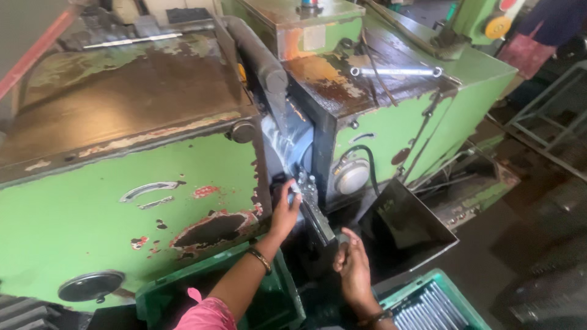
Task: The person repeatedly picks up metal rods from a green bin and grinds them against a rotating grinding wheel on a green machine. After grinding, the rods are placed into a second green bin.
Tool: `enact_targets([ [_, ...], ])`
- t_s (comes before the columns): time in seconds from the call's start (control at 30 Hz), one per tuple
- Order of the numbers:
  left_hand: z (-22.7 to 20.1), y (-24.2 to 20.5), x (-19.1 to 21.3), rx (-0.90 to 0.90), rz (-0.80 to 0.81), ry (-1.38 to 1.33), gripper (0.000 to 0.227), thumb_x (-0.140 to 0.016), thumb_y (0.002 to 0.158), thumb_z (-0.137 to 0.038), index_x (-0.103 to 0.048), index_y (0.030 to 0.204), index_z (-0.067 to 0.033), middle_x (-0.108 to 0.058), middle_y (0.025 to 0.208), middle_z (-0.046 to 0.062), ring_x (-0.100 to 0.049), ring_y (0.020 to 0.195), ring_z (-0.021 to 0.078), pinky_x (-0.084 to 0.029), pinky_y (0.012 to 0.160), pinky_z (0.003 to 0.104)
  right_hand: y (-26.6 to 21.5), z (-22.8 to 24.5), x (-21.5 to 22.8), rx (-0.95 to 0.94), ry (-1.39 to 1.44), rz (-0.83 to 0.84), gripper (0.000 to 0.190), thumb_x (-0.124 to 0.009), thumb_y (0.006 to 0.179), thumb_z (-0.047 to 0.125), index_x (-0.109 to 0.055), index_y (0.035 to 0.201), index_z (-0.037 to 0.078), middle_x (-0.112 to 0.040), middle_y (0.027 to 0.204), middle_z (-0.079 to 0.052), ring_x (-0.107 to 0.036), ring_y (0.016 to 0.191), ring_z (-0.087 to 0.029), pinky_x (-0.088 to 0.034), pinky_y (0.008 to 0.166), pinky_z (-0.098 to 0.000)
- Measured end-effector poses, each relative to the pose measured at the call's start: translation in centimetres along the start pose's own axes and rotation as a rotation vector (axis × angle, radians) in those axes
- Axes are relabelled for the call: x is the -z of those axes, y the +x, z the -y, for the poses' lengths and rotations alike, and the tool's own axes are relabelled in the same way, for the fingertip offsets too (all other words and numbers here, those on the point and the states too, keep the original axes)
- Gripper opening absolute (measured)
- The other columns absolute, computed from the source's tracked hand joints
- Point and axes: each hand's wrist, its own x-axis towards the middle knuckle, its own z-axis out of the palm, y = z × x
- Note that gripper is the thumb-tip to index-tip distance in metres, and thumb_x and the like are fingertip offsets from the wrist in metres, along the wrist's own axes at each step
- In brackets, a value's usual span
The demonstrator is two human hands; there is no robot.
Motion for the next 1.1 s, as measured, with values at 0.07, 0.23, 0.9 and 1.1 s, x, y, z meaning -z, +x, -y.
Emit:
enact_targets([
  [0.07,-0.4,0.0,0.1,0.017,-0.006,-0.054,0.047,-0.059,0.103,-0.03,-0.046,0.148,-0.0235,-0.056,0.141,0.014,-0.056,0.132,0.0314,-0.043,0.109,0.04,-0.8,0.7,-1.1,0.092,0.027,0.079,0.041,-0.045,0.106,0.027,-0.052,0.139,0.005,-0.047,0.07,-0.004,-0.043,0.057,-0.013,-0.037,0.049,-0.0261],
  [0.23,-0.2,0.1,-0.4,-0.077,-0.091,-0.029,0.038,-0.059,0.105,-0.023,-0.051,0.141,-0.0163,-0.06,0.135,0.016,-0.059,0.124,0.0318,-0.045,0.106,0.04,-4.0,2.6,-0.8,0.2,-0.04,0.204,0.036,-0.051,0.106,0.018,-0.05,0.138,0.002,-0.052,0.074,-0.006,-0.05,0.062,-0.015,-0.045,0.056,-0.0279],
  [0.9,-0.4,-1.4,-0.2,-0.112,0.027,-0.164,0.049,-0.064,0.107,-0.011,-0.046,0.153,-0.0086,-0.047,0.148,0.011,-0.052,0.13,0.0235,-0.049,0.11,0.04,-15.1,-3.0,29.0,0.1,-1.809,-0.049,0.068,-0.061,0.094,0.045,-0.044,0.149,0.008,-0.054,0.136,-0.018,-0.051,0.127,-0.036,-0.046,0.106,-0.0508],
  [1.1,-1.3,-2.1,0.8,-0.115,0.122,-0.144,0.057,-0.063,0.109,-0.014,-0.037,0.159,-0.0083,-0.038,0.163,0.015,-0.044,0.146,0.029,-0.044,0.116,0.042,-16.3,-3.4,23.1,-0.475,-1.737,-0.113,0.076,-0.046,0.096,0.067,-0.042,0.15,0.014,-0.041,0.146,-0.023,-0.04,0.135,-0.044,-0.041,0.106,-0.0609],
])
